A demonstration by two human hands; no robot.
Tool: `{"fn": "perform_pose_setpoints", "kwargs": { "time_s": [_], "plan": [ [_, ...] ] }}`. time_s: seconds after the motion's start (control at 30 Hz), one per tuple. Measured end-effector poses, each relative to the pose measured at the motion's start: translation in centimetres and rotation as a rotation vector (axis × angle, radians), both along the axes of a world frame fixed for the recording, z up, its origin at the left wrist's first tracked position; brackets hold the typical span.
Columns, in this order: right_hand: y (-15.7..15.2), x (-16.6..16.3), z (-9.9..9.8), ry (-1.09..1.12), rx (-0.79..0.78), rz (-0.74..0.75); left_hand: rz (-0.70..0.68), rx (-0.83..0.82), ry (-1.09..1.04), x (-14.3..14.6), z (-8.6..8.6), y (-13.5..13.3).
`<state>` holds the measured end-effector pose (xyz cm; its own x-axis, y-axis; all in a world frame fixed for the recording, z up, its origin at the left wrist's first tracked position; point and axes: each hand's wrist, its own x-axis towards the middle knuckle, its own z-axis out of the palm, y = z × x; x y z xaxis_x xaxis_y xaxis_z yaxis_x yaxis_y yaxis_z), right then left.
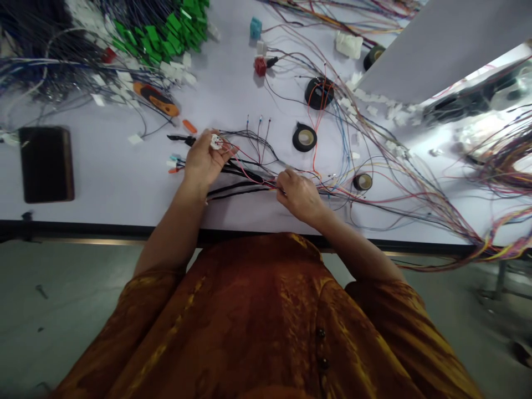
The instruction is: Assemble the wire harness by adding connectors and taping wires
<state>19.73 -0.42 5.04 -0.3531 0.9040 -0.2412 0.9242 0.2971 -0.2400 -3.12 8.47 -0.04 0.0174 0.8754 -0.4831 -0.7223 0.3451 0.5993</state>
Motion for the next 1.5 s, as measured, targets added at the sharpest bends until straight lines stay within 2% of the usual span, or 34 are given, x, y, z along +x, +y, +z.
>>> {"fn": "perform_pose_setpoints", "kwargs": {
  "time_s": [0.17,0.27,0.37,0.47,0.53,0.6,0.67,0.77,0.83,0.9,0.97,1.03,1.17,1.27,1.37,1.5],
  "plan": [
    [-1.1,2.3,-0.1,-0.109,-0.028,-0.123,-0.008,0.007,0.021,0.3,0.0,0.0],
    [-1.1,2.1,-0.6,0.0,0.053,-0.155,0.01,0.013,0.054,0.6,-0.1,0.0],
    [-1.1,-0.4,-2.0,0.228,0.176,-0.095,0.007,0.032,0.051,0.7,-0.3,-0.1],
    [-1.4,-3.6,-3.6,0.403,0.233,0.044,-0.012,0.062,0.05,0.6,-0.3,-0.2],
    [-1.8,-4.5,-3.9,0.439,0.21,0.156,-0.019,0.065,0.069,0.5,-0.3,-0.2],
    [-2.2,-3.8,-3.2,0.431,0.204,0.187,-0.026,0.058,0.077,0.4,-0.3,-0.1],
    [-2.1,-1.6,-2.1,0.413,0.254,0.081,-0.026,0.049,0.07,0.4,-0.4,-0.1],
    [-1.0,2.6,-0.6,0.383,0.424,-0.236,-0.015,0.049,0.044,0.3,-0.5,0.0],
    [-0.1,4.8,-0.2,0.357,0.521,-0.416,-0.015,0.051,0.034,0.3,-0.6,0.0],
    [0.5,6.2,-0.3,0.378,0.54,-0.51,-0.018,0.053,0.038,0.2,-0.8,0.0],
    [0.9,6.8,-0.6,0.486,0.458,-0.533,-0.02,0.052,0.061,0.2,-1.1,0.2],
    [1.0,7.3,-1.1,0.688,0.327,-0.58,-0.015,0.061,0.099,0.1,-1.5,0.3],
    [1.2,8.0,-2.7,1.223,0.086,-0.842,-0.032,0.133,0.168,-0.2,-2.6,0.6],
    [1.2,7.6,-4.0,1.547,-0.176,-0.954,-0.051,0.164,0.187,-0.4,-2.9,0.6],
    [0.2,5.9,-4.6,1.687,-0.364,-0.965,-0.045,0.157,0.176,-0.4,-2.9,0.5],
    [-1.9,3.8,-3.8,1.76,-0.461,-0.839,-0.05,0.173,0.149,-0.5,-2.9,0.4]
  ]
}}
